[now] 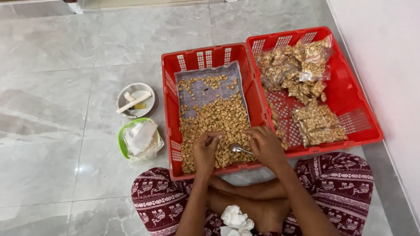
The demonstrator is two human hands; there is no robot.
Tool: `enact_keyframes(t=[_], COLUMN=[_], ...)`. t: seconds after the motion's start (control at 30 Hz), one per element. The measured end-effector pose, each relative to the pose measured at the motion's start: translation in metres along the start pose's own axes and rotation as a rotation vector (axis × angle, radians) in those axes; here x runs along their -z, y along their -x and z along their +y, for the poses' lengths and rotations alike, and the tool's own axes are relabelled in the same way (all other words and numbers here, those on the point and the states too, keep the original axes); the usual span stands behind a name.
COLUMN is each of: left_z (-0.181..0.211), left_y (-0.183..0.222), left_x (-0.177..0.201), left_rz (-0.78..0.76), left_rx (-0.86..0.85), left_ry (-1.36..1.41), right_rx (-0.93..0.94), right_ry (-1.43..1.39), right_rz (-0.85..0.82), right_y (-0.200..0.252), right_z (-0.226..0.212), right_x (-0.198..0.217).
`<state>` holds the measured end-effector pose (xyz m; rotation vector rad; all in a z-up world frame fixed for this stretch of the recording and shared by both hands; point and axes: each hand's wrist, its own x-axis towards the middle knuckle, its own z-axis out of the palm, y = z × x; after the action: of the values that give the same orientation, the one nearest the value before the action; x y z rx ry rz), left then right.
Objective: A person sitting on the floor manually sorts through a large quantity of small food items in a red plastic crate, picking out specific pieces by hand and occasionally using a spoon.
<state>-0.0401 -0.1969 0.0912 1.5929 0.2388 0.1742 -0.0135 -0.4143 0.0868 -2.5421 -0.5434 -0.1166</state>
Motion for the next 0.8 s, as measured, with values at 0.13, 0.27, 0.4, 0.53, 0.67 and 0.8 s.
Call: enact_keyframes(t=[0.13, 0.27, 0.4, 0.53, 0.67, 0.8], left_z=[-0.003, 0.028, 0.0, -0.021, -0.033, -0.029], left_y=[0.001, 0.008, 0.001, -0.001, 0.001, -0.001], left_x=[0.001, 0.003, 0.001, -0.003, -0.006, -0.006], left_rz=[-0.023, -0.034, -0.026, -0.042, -0.066, -0.134], left_rx=[-0.002, -0.04, -0.112, -0.189, -0.237, -0.278], left_ry=[-0.084, -0.224, -0.355, -0.523, -0.652, -0.758], right_rx=[0.032, 0.144, 0.136, -0.015, -0.143, -0.185], right_ry=[-0.264, -0.206, -0.142, -0.157, -0.326, -0.373], right_rz=[0.153, 0.231, 0.251, 0.176, 0.13, 0.132], right_y=[0.003, -0.003, -0.01, -0.012, -0.012, -0.007], right_z=[-0.027, -0.051, -0.04, -0.045, -0.037, -0.039], right_x=[-0.004, -0.009, -0.032, -0.03, -0.041, -0.045])
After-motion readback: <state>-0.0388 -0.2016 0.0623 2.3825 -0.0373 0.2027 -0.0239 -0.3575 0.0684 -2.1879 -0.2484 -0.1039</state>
